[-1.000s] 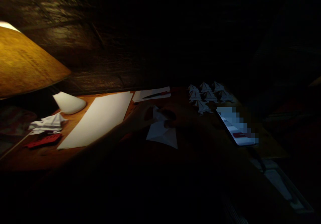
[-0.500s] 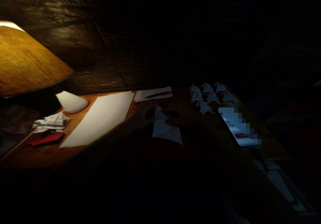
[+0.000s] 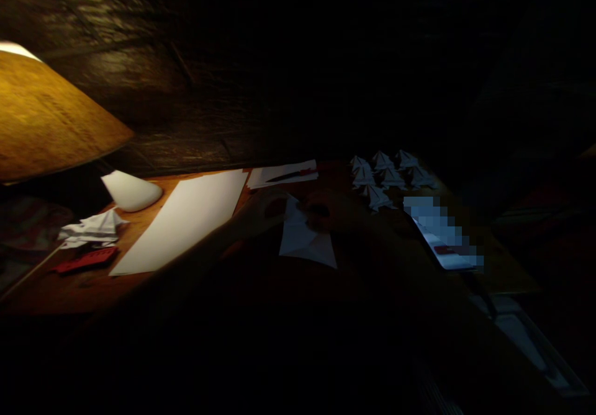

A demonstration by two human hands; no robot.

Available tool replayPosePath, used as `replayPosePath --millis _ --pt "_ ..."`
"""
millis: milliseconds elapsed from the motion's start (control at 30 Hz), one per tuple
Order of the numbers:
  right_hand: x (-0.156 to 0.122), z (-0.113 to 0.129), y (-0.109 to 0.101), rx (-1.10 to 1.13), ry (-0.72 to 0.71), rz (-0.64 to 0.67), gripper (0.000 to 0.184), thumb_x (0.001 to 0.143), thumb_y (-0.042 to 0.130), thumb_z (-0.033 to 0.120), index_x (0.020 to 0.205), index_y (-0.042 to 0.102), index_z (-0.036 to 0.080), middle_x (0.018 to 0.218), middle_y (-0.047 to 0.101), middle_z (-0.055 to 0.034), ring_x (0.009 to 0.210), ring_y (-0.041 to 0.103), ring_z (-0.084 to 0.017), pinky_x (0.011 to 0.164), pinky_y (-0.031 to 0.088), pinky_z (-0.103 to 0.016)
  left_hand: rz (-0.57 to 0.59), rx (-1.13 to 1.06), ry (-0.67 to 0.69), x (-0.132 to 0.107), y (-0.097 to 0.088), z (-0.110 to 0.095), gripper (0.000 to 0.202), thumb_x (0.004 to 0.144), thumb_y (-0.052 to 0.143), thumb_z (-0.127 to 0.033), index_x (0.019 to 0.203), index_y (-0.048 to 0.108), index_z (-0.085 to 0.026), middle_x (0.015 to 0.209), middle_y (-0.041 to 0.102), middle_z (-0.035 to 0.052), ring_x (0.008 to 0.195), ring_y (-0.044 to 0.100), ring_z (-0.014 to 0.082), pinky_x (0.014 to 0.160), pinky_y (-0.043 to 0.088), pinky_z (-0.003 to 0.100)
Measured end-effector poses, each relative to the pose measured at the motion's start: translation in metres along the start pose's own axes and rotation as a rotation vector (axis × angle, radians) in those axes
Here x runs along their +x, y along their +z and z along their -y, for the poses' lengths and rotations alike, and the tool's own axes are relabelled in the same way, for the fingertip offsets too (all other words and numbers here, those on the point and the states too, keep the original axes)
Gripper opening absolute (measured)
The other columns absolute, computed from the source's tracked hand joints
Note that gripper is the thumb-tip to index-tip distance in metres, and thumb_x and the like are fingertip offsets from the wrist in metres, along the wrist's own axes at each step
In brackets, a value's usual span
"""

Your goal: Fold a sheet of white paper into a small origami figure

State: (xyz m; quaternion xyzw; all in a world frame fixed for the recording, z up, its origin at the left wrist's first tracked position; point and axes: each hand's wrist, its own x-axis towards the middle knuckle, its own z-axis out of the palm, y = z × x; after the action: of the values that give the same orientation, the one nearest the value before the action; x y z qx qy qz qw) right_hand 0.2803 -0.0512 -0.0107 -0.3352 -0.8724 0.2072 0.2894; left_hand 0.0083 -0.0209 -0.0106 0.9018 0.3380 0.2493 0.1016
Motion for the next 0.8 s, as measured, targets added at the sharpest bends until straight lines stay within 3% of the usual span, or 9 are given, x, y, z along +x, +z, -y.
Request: replayPosePath --millis 300,567,800 --pt "-0.0001 0.0073 -0.0042 0.006 -0.007 0.037 0.045 0.078 0.084 0.042 0.12 0.072 0.028 0.13 0.068 -0.0081 0.123 0.061 -0.028 0.105 0.047 -0.051 -0.003 -0.05 -0.005 0.0013 -0.0036 -0.0013 0.039 0.08 0.074 -0.026 0.117 0.062 -0.025 0.125 0.065 0.0072 0.119 0.061 0.0276 0.106 0.048 0.054" --pt "0.0018 0.009 -0.0068 -0.005 -0.038 0.088 0.041 0.081 0.082 0.039 0.119 0.074 0.029 0.131 0.068 -0.008 0.123 0.06 -0.029 0.105 0.047 -0.052 0.011 -0.049 -0.014 0.0007 -0.0041 -0.0003 0.04 0.08 0.075 -0.026 0.117 0.063 -0.026 0.128 0.065 0.0071 0.122 0.06 0.0283 0.107 0.046 0.055" --pt "-0.0002 0.0083 -0.005 -0.016 -0.026 0.043 0.038 0.086 0.077 0.041 0.12 0.072 0.025 0.129 0.069 -0.0096 0.121 0.062 -0.027 0.104 0.047 -0.049 0.016 -0.049 0.011 0.0003 -0.0038 0.0012 0.042 0.079 0.077 -0.027 0.119 0.062 -0.025 0.127 0.065 0.008 0.122 0.059 0.0285 0.107 0.046 0.055"
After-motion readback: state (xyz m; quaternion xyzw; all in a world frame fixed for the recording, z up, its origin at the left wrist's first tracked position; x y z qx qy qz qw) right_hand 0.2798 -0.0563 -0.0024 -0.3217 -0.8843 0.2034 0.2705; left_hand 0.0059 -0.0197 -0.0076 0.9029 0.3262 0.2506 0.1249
